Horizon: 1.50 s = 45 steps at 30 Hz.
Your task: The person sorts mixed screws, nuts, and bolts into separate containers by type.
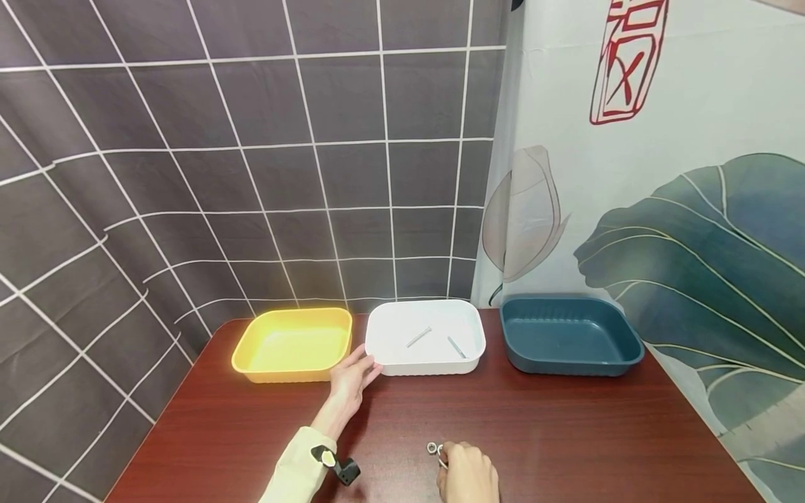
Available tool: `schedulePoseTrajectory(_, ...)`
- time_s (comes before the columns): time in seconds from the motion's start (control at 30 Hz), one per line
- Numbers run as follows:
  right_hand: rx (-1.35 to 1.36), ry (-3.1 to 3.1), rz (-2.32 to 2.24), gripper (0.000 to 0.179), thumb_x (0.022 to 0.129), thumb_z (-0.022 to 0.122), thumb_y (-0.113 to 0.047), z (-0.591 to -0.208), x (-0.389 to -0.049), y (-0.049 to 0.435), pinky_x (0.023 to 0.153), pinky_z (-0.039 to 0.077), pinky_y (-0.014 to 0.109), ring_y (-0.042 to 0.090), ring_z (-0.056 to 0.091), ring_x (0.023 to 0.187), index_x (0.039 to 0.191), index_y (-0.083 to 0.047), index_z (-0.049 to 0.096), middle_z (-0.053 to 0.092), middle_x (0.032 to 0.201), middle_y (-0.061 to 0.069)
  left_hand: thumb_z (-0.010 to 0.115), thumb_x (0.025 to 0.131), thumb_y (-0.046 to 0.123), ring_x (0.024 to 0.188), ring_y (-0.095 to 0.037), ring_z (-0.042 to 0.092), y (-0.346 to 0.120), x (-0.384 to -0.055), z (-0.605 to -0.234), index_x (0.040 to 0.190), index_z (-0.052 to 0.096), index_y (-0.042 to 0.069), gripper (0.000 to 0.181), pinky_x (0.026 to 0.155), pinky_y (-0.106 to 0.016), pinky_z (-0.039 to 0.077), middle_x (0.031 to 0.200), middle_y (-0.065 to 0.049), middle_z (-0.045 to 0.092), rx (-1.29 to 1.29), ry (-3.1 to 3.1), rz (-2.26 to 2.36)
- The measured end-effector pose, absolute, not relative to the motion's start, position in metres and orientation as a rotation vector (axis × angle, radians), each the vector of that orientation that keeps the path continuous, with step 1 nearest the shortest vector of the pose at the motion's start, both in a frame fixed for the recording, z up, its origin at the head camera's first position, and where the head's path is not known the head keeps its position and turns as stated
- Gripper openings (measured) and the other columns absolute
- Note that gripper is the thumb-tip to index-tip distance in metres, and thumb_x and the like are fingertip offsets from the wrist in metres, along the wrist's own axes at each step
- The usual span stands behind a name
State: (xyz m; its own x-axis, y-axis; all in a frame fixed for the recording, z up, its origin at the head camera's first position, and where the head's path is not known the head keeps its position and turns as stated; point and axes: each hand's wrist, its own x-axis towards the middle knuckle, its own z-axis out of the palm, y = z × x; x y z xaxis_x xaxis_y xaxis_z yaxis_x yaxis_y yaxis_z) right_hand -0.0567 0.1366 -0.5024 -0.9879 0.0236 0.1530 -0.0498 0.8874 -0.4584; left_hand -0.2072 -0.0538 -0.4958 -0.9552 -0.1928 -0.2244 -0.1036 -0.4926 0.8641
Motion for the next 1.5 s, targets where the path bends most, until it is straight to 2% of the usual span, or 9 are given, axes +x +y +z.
schedulePoseTrajectory(0.27,0.073,-2.809,0.927,0.024,0.065,0.075,0.001,-0.496,-0.061,0.146,0.046,0.041,0.028,0.008,0.046,0.056,0.072,-0.018,0.063,0.047,0.063,-0.012,0.057,0.087,-0.018,0.072,-0.016,0.065,-0.055,-0.208,-0.496,0.138,0.049,-0.015,0.052,0.078,-0.032,0.063,0.105,-0.020,0.061,0.464,-1.565,-2.615)
schedulePoseTrajectory(0.47,0.046,-2.772,1.155,0.022,0.066,0.073,0.004,-0.482,-0.071,0.154,0.051,0.046,0.022,0.002,0.049,0.055,0.073,-0.016,0.066,0.053,0.061,-0.013,0.059,0.088,-0.017,0.076,-0.017,0.066,-0.056,-0.206,-0.495,0.139,0.049,-0.014,0.051,0.079,-0.033,0.063,0.110,-0.023,0.061,0.473,-1.577,-2.616)
schedulePoseTrajectory(0.63,0.018,-2.718,1.319,0.020,0.069,0.070,0.006,-0.468,-0.081,0.159,0.056,0.052,0.020,0.003,0.057,0.057,0.076,-0.012,0.068,0.058,0.064,-0.010,0.059,0.089,-0.016,0.073,-0.016,0.065,-0.057,-0.205,-0.494,0.140,0.048,-0.014,0.052,0.079,-0.033,0.063,0.103,-0.019,0.060,0.460,-1.578,-2.622)
schedulePoseTrajectory(0.77,0.024,-2.665,1.402,0.020,0.072,0.072,0.007,-0.458,-0.091,0.161,0.057,0.054,0.019,0.005,0.059,0.058,0.076,-0.012,0.068,0.060,0.066,-0.008,0.059,0.088,-0.017,0.072,-0.017,0.066,-0.057,-0.207,-0.495,0.140,0.048,-0.014,0.052,0.079,-0.033,0.063,0.105,-0.020,0.061,0.463,-1.578,-2.620)
schedulePoseTrajectory(0.97,0.067,-2.612,1.458,0.017,0.074,0.074,0.007,-0.446,-0.111,0.165,0.055,0.054,0.020,0.008,0.061,0.060,0.079,-0.009,0.070,0.063,0.068,-0.005,0.059,0.089,-0.016,0.073,-0.018,0.066,-0.057,-0.207,-0.495,0.139,0.048,-0.014,0.052,0.079,-0.033,0.063,0.113,-0.026,0.060,0.463,-1.575,-2.617)
schedulePoseTrajectory(1.37,0.096,-2.565,1.468,0.008,0.078,0.071,0.003,-0.432,-0.166,0.174,0.052,0.047,0.019,0.013,0.058,0.062,0.083,-0.002,0.072,0.067,0.071,0.003,0.058,0.088,-0.017,0.073,-0.016,0.065,-0.055,-0.206,-0.495,0.138,0.050,-0.014,0.050,0.079,-0.033,0.063,0.104,-0.017,0.063,0.454,-1.564,-2.621)
schedulePoseTrajectory(1.5,0.085,-2.565,1.515,0.007,0.080,0.071,0.003,-0.431,-0.180,0.173,0.050,0.049,0.020,0.013,0.059,0.062,0.086,0.000,0.072,0.068,0.073,0.005,0.058,0.088,-0.017,0.073,-0.015,0.065,-0.054,-0.207,-0.495,0.138,0.050,-0.014,0.050,0.079,-0.033,0.063,0.100,-0.016,0.061,0.448,-1.561,-2.625)
